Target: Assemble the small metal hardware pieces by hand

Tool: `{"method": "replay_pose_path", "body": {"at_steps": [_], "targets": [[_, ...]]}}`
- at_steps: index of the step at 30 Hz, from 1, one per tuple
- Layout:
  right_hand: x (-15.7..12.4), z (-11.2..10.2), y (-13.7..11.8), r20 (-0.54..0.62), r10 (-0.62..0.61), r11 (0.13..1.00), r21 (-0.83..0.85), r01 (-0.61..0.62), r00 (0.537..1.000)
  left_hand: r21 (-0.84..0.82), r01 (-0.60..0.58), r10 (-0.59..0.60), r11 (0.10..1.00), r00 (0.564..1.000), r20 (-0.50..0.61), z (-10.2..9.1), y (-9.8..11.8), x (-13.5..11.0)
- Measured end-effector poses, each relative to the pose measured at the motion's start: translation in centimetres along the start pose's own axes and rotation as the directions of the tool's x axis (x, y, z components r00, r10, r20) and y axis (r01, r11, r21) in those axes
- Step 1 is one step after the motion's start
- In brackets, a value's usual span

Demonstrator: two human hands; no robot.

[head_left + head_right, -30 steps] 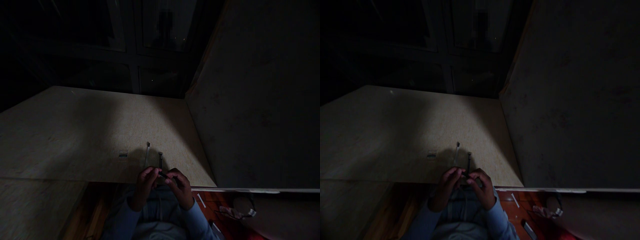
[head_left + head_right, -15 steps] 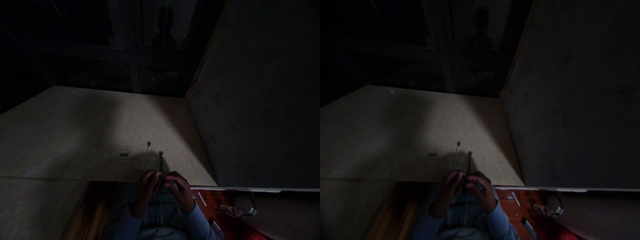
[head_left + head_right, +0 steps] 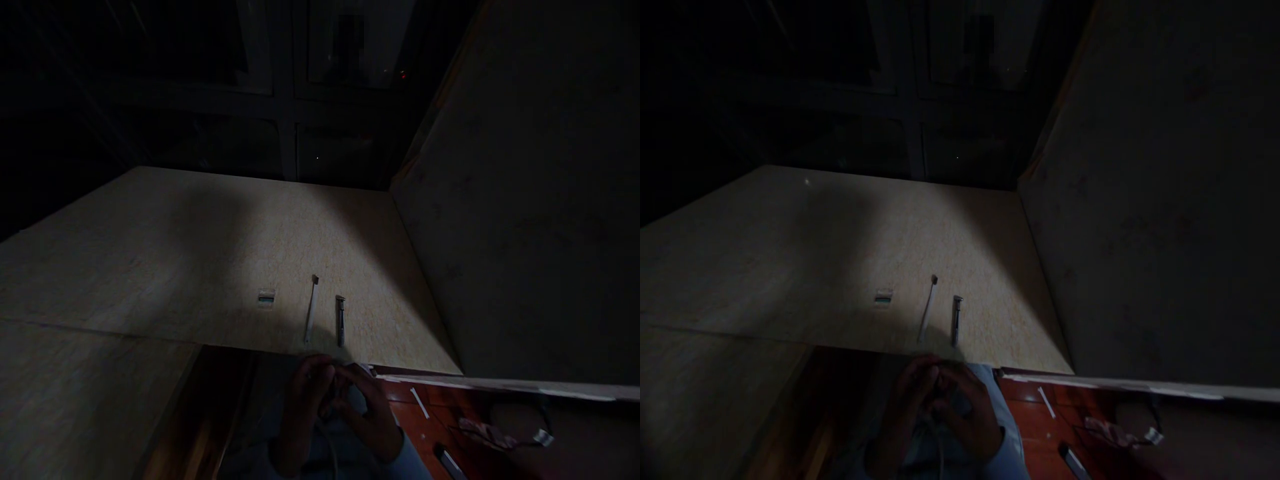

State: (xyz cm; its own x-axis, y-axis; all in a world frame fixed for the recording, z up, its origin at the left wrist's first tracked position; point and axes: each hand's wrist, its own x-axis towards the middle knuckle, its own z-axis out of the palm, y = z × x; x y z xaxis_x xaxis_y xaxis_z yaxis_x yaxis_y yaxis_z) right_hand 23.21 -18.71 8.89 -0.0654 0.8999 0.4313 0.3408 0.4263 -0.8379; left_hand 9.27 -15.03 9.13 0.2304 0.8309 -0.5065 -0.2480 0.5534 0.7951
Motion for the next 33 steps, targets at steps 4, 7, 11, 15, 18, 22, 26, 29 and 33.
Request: {"method": "replay_pose_path", "body": {"at_steps": [4,7,11,15,18,22,26,29,33], "targets": [[-1.9,0.9,-1.3,-0.064,0.014,0.999,-0.031,-0.016,0.998,0.022,-0.065,0.064,0.998,0.997,0.034,0.0,-0.6,-1.0],[-2.8,1.1,-1.9,-0.122,0.009,0.999,-0.043,-0.014,0.992,0.028,-0.133,0.13,0.991,0.989,0.074,0.3,-0.7,-1.4],[-3.4,0.8,-1.9,-0.122,-0.007,0.993,-0.122,-0.008,0.992,0.01,-0.134,0.131,0.991,0.983,0.127,0.3,-0.7,-2.0],[-3.3,0.0,-1.7,-0.143,-0.066,0.983,-0.177,0.04,0.987,0.04,-0.086,0.076,0.995,0.975,0.207,0.0,-0.9,-2.3],[-2.8,-0.8,-1.6,-0.155,-0.069,0.977,-0.208,0.036,0.985,0.075,-0.127,0.099,0.989,0.948,0.302,0.1,-0.6,-2.2],[-1.7,-1.9,-2.0,-0.143,-0.122,0.958,-0.275,0.079,0.982,0.084,-0.214,0.178,0.973,0.932,0.316,1.1,0.8,-1.9],[-0.9,-3.0,-2.6,-0.157,-0.156,0.941,-0.325,0.099,0.975,0.122,-0.331,0.285,0.936,0.913,0.291,2.6,2.2,-1.8],[-0.7,-3.8,-2.7,-0.144,-0.148,0.936,-0.34,0.092,0.978,0.161,-0.377,0.325,0.912,0.904,0.277,3.5,2.7,-1.8],[-0.4,-4.8,-2.5,-0.136,-0.147,0.94,-0.327,0.096,0.98,0.184,-0.409,0.351,0.894,0.893,0.282,4.3,2.8,-1.8]]}}
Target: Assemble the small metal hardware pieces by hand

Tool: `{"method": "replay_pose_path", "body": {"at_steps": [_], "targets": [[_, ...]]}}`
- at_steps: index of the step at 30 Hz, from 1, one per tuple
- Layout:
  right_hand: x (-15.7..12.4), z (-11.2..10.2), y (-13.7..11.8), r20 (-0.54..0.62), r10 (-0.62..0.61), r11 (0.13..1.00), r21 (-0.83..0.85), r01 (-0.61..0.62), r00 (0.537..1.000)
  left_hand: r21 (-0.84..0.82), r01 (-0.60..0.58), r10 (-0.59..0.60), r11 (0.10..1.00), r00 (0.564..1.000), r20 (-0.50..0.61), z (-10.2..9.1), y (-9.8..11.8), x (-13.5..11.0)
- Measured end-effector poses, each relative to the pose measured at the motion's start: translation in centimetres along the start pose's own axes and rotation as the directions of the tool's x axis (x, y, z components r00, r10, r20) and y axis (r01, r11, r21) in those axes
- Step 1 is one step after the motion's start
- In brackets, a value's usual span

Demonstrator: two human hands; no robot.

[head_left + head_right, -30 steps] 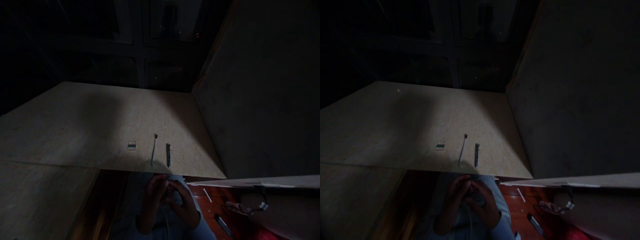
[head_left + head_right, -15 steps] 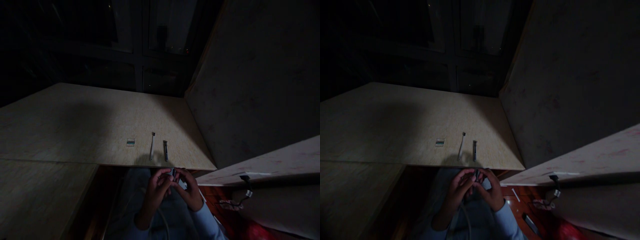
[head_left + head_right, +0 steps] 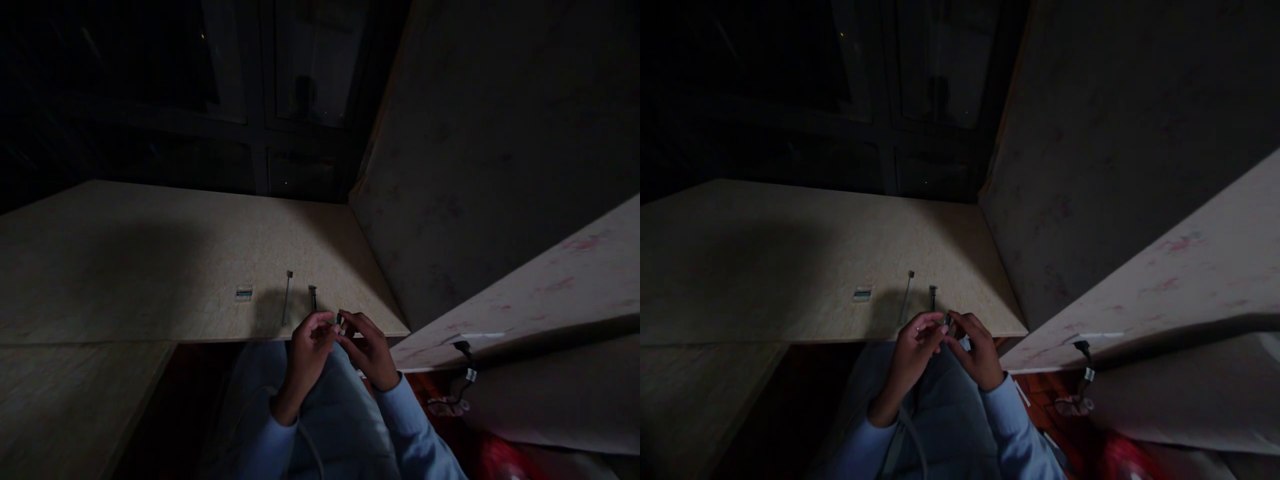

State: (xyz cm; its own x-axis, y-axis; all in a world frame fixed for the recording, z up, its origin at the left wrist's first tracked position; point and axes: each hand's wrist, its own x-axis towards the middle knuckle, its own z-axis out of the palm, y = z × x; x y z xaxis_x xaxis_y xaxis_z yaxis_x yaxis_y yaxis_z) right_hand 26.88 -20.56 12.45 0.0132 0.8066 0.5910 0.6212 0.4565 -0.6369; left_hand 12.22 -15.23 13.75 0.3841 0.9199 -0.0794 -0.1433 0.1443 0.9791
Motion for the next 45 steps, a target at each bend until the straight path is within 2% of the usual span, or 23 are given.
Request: {"method": "replay_pose_path", "body": {"at_steps": [6,12,17,23,32,36,45], "targets": [[0.5,-1.5,1.0,-0.007,-0.013,0.999,-0.049,0.012,1.0,0.037,-0.012,0.01,0.999,0.998,0.057,0.6,-0.5,0.2],[0.0,-3.0,1.7,-0.071,0.021,0.999,-0.038,-0.023,0.997,0.007,0.034,-0.035,0.999,0.999,0.04,0.8,-1.5,0.8],[-0.7,-3.4,1.6,-0.042,0.037,0.999,-0.027,-0.038,0.998,-0.019,0.05,-0.048,0.999,0.996,0.07,2.4,-1.3,0.8],[-0.9,-3.5,0.9,-0.028,0.005,0.997,-0.075,-0.007,1.0,-0.068,0.086,-0.085,0.994,0.996,0.011,3.8,-1.4,0.6],[-0.4,-3.9,0.7,-0.003,-0.053,0.995,-0.085,0.053,0.999,-0.163,0.215,-0.214,0.963,0.977,0.021,3.5,-0.5,0.3],[-0.2,-3.6,1.0,0.026,-0.089,0.994,-0.063,0.09,0.996,-0.172,0.262,-0.248,0.95,0.964,0.096,2.8,-0.5,0.4],[-0.3,-2.9,1.1,0.046,-0.114,0.992,-0.056,0.116,0.992,-0.241,0.257,-0.231,0.936,0.964,0.131,1.8,-2.0,0.9]]}}
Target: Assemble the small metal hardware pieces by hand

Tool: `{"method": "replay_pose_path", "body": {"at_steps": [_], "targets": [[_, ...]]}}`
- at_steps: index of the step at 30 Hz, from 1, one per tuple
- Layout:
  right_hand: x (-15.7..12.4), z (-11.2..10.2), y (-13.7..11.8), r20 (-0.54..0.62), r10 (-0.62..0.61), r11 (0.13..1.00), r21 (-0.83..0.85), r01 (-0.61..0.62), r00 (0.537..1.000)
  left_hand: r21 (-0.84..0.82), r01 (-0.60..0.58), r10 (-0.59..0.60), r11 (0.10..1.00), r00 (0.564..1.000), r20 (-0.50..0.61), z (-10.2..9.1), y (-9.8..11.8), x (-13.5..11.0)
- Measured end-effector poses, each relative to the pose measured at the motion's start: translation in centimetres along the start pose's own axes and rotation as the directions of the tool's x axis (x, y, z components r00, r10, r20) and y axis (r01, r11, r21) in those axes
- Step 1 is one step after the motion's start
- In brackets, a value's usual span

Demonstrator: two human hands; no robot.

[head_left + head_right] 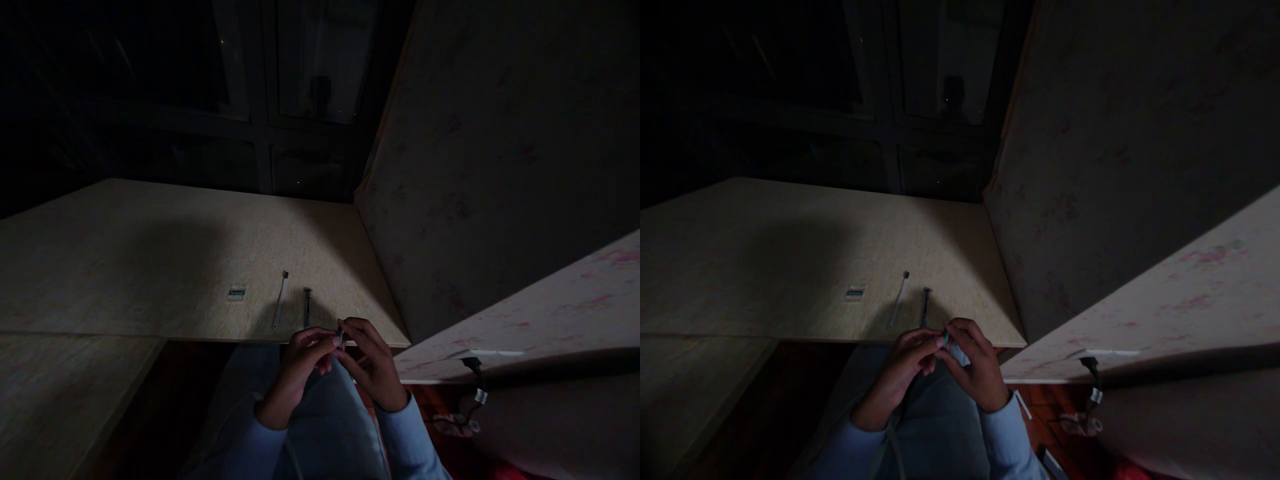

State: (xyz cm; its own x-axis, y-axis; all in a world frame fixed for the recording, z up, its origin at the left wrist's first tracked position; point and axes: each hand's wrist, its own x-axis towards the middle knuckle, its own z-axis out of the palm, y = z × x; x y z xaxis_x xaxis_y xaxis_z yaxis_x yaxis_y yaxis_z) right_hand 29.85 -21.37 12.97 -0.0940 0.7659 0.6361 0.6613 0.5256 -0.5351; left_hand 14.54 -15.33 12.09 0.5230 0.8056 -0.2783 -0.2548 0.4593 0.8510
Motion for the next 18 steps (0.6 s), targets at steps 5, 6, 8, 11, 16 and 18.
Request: {"method": "replay_pose_path", "body": {"at_steps": [5,6,8,11,16,18], "targets": [[0.1,-0.2,-0.1,0.005,0.023,1.0,0.005,-0.023,1.0,-0.002,-0.005,0.005,1.0,1.0,0.002,0.2,0.3,0.1],[0.1,-0.2,0.0,0.01,0.027,1.0,0.004,-0.027,1.0,0.009,-0.009,0.009,1.0,1.0,-0.003,0.1,0.4,0.0],[0.1,-0.2,-0.1,0.018,0.037,0.999,0.001,-0.037,0.999,0.041,-0.014,0.014,0.999,1.0,0.002,0.1,0.5,0.0],[0.2,-0.1,-0.3,0.028,0.06,0.998,-0.005,-0.06,0.998,0.069,-0.018,0.018,0.997,1.0,-0.012,0.2,0.5,-0.2],[0.1,-0.5,-0.5,0.037,0.091,0.995,-0.05,-0.089,0.995,0.089,-0.004,0.009,0.996,0.999,-0.046,0.7,0.6,-0.5],[0.0,-1.4,0.3,0.061,0.095,0.992,-0.086,-0.09,0.994,0.098,0.0,0.006,0.995,0.998,-0.06,0.7,0.5,-0.3]]}}
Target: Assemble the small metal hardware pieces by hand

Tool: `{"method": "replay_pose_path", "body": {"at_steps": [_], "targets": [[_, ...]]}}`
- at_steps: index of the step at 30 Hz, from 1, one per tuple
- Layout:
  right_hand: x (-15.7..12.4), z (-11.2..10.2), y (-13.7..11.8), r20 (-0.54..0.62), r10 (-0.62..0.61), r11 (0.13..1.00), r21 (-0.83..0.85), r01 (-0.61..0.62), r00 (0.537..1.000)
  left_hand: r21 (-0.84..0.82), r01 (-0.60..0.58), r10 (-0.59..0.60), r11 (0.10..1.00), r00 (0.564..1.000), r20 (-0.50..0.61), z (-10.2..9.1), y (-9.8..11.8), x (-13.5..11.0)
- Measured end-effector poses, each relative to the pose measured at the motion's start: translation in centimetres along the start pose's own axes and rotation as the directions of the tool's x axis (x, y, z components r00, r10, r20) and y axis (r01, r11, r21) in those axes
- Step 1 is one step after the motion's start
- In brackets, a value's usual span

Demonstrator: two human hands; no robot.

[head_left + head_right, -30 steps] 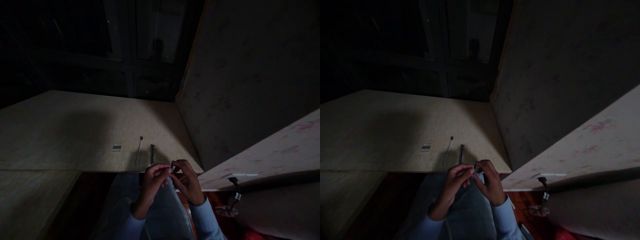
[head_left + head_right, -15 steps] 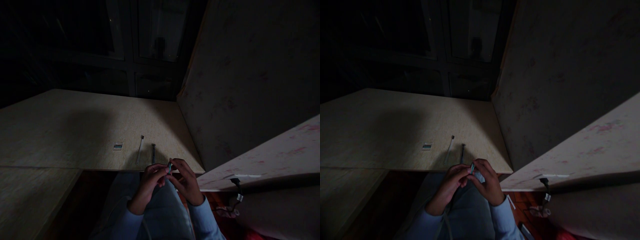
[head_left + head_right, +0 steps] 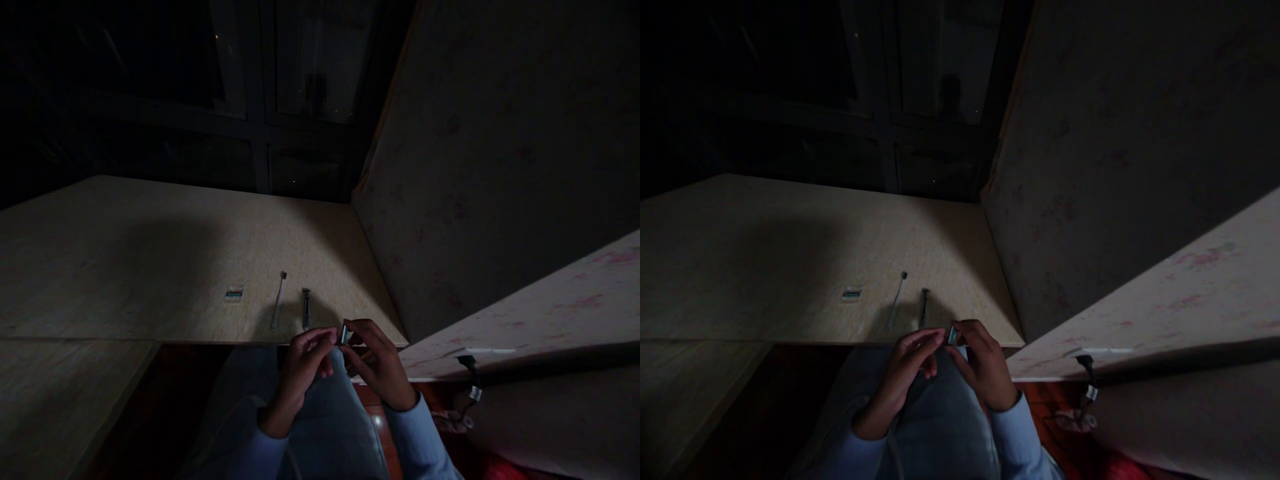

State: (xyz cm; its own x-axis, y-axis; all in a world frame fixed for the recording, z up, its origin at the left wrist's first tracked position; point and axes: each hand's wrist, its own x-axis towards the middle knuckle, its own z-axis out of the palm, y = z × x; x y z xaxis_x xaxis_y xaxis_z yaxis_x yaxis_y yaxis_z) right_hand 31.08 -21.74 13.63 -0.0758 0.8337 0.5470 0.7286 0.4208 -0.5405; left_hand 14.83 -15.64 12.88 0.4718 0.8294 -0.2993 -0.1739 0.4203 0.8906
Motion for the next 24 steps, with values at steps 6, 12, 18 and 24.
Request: {"method": "replay_pose_path", "body": {"at_steps": [6,12,18,24], "targets": [[0.2,-3.5,6.2,0.144,0.279,0.954,-0.154,-0.257,0.949,0.021,-0.02,0.021,1.0,0.999,-0.044,-0.8,-1.3,1.0],[2.7,-5.2,9.9,0.308,0.679,0.705,-0.528,-0.474,0.666,0.058,-0.009,0.01,0.998,1.0,-0.016,-0.9,-1.8,1.2],[3.9,-4.5,11.5,0.375,0.736,0.642,-0.651,-0.404,0.564,0.076,0.024,-0.022,0.997,1.0,-0.02,-1.3,-2.1,0.9],[3.6,-4.3,12.7,0.359,0.751,0.607,-0.705,-0.365,0.554,0.065,0.029,-0.027,0.997,0.999,-0.034,-2.2,-3.1,1.0]]}}
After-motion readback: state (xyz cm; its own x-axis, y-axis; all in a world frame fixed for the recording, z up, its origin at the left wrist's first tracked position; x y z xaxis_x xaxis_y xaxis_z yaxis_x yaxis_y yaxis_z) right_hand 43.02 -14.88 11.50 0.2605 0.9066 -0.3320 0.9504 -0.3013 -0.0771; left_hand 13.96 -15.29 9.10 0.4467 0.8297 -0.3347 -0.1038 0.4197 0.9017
